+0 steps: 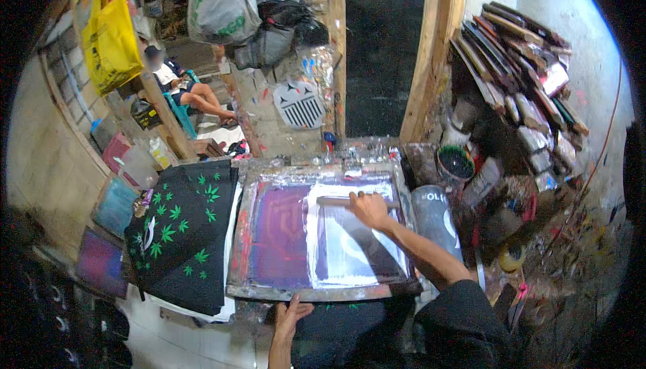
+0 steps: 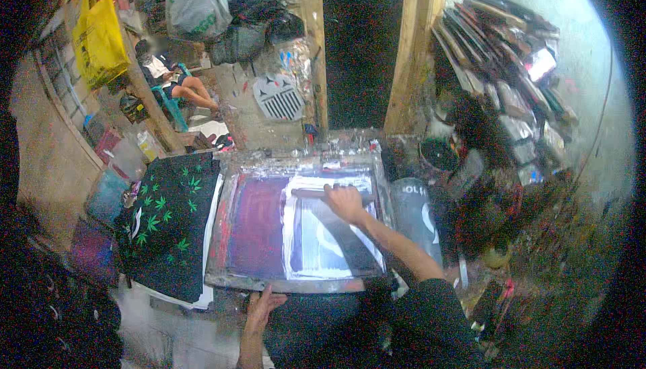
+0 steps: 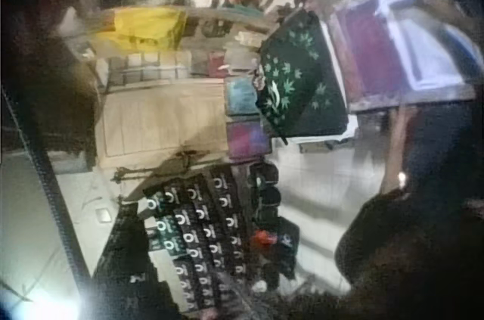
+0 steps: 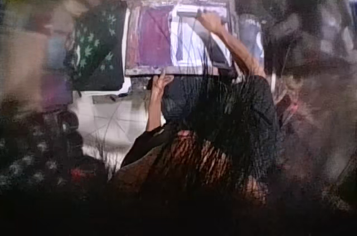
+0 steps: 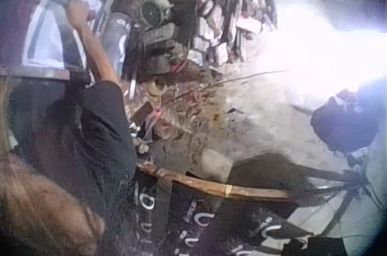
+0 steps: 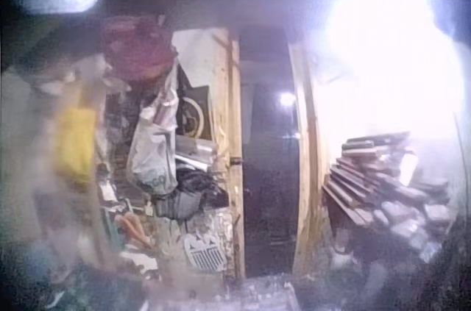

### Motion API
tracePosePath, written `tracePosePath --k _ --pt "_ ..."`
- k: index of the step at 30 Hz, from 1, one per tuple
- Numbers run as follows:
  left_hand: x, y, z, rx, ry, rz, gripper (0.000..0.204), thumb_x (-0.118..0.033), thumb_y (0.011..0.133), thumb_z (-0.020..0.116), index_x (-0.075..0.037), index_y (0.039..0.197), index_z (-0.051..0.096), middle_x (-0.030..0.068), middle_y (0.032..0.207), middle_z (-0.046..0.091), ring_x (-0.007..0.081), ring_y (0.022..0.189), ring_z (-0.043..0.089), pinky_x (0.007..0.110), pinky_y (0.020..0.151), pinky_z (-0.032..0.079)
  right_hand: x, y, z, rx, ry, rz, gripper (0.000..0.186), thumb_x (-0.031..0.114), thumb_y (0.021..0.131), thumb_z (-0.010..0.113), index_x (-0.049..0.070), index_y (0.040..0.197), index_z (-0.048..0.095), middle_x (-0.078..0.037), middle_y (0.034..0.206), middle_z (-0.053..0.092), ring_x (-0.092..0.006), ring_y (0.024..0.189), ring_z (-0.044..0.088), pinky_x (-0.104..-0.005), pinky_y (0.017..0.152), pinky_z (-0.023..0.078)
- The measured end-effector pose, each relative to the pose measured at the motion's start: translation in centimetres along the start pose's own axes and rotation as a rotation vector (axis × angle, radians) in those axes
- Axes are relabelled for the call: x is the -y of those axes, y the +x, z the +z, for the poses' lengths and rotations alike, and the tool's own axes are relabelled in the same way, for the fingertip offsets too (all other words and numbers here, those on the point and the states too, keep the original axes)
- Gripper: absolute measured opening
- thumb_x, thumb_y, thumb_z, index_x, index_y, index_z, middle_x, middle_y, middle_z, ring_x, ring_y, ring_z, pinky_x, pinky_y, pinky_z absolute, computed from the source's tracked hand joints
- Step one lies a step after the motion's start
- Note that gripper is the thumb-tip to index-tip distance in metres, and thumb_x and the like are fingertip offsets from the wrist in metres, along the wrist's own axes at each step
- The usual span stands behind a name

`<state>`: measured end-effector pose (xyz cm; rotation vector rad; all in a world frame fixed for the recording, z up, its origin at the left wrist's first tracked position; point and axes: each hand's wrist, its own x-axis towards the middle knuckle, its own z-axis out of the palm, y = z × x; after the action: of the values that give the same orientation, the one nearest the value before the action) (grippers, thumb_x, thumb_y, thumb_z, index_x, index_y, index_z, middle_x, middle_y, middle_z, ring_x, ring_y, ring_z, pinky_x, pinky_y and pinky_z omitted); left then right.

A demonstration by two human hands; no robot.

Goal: The person repeatedly screen prints a design onto black t-shirts using a squeegee and a screen printing frame. They pull ink across the screen, lift the frame to reveal the printed shirt, and then place a new shirt under the frame to continue the cycle.

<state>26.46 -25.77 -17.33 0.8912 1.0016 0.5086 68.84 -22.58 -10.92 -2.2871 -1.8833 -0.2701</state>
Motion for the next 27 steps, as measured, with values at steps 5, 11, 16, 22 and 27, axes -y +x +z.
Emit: tracePosePath --k 5,11,16,22,27 --pt "0.2 1.1 -0.6 0.038 0.122 -0.068 0.058 -0.041 0.105 0.055 0.008 0.132 0.038 0.0275 0.089 0.072 0.0333 0.076 0.076 0.040 0.067 0.064 2.0 -4.6 -2.6 0.450 0.236 -0.153 0.070 0.072 0.085 0.064 0.008 0.115 0.063 -0.025 0.093 0.071 -0.0445 0.091 0.070 -0.0557 0.076 0.054" --pt "-1.0 -0.3 0.2 -0.002 0.179 -0.119 0.067 -0.046 0.105 0.055 0.015 0.127 0.037 0.0276 0.092 0.072 0.0327 0.078 0.075 0.037 0.067 0.063 -0.9 3.9 -0.1 0.247 -0.010 0.032 0.045 0.045 0.092 0.065 0.009 0.118 0.063 -0.019 0.085 0.073 -0.0413 0.075 0.072 -0.0541 0.064 0.056" --pt "-1.2 -0.5 0.3 0.000 0.152 -0.113 0.063 -0.045 0.105 0.055 0.014 0.123 0.045 0.0264 0.093 0.072 0.0307 0.078 0.075 0.037 0.067 0.063 -1.9 8.4 0.5 0.076 0.068 -0.010 0.054 0.053 0.085 0.074 0.003 0.105 0.066 -0.022 0.072 0.070 -0.0382 0.069 0.072 -0.0511 0.060 0.055" --pt "-1.6 -0.1 0.1 0.038 0.210 -0.149 0.057 -0.046 0.105 0.054 0.008 0.120 0.048 0.0235 0.095 0.073 0.0302 0.081 0.075 0.039 0.074 0.063 5.9 -5.4 -2.4 0.201 0.067 -0.278 0.019 0.023 0.093 0.058 0.008 0.104 0.062 -0.014 0.079 0.072 -0.0348 0.065 0.072 -0.0494 0.058 0.056" --pt "-2.2 -0.7 0.3 0.068 0.197 -0.135 0.052 -0.044 0.106 0.052 0.007 0.120 0.047 0.0240 0.097 0.073 0.0298 0.082 0.075 0.037 0.073 0.062 4.1 -6.6 -3.1 0.272 0.132 -0.419 0.043 0.049 0.095 0.063 0.008 0.107 0.064 -0.014 0.070 0.069 -0.0327 0.058 0.070 -0.0465 0.052 0.054"
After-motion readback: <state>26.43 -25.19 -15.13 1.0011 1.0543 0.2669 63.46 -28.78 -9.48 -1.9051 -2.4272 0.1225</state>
